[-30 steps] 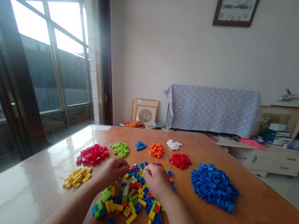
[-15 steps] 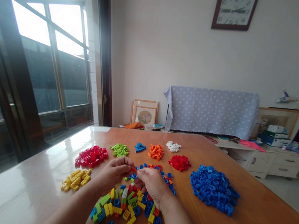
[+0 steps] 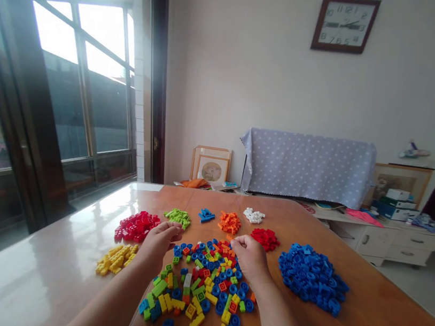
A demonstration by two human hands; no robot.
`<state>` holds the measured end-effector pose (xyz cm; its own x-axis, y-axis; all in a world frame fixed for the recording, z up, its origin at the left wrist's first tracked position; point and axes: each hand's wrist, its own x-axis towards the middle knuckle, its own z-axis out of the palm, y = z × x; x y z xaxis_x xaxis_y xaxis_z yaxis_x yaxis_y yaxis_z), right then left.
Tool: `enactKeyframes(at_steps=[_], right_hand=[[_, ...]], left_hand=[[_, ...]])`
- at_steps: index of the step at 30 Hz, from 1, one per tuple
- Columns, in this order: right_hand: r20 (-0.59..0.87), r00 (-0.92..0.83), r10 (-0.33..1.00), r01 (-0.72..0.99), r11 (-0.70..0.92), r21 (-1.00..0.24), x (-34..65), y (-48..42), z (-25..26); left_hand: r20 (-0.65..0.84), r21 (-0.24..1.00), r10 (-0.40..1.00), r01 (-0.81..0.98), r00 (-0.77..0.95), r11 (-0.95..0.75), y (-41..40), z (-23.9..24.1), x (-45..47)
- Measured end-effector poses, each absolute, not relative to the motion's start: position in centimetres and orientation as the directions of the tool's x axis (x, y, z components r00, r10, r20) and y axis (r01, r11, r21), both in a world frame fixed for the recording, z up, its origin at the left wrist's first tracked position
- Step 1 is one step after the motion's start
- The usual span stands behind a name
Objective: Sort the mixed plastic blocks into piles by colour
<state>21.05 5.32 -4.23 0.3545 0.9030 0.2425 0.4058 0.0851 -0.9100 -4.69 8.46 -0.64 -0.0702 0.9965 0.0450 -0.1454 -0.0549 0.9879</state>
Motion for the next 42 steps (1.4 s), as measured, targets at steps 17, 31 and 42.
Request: enactKeyframes(at_steps=[17, 31, 42], right_hand=[[0.209, 0.358, 0.910, 0.796, -0.180, -0.577, 23.0, 8.6, -4.3], [0.175, 0.397, 0.901, 0.791, -0.239, -0.563, 22.8, 12.9, -5.6], [0.270, 0.425, 0.864, 0.771, -0.189, -0.608, 23.5, 12.5, -6.0]], left_hand=[[-0.022, 0.954, 0.993, -0.299, -0.116, -0.014, 9.1, -0.5, -5.4], [-0.036, 0.957, 0.994, -0.291, -0.107, 0.004, 8.7, -0.2, -5.4], [-0.036, 0.969, 0.994, -0.246, -0.104, 0.010, 8.9, -0.5, -5.3]])
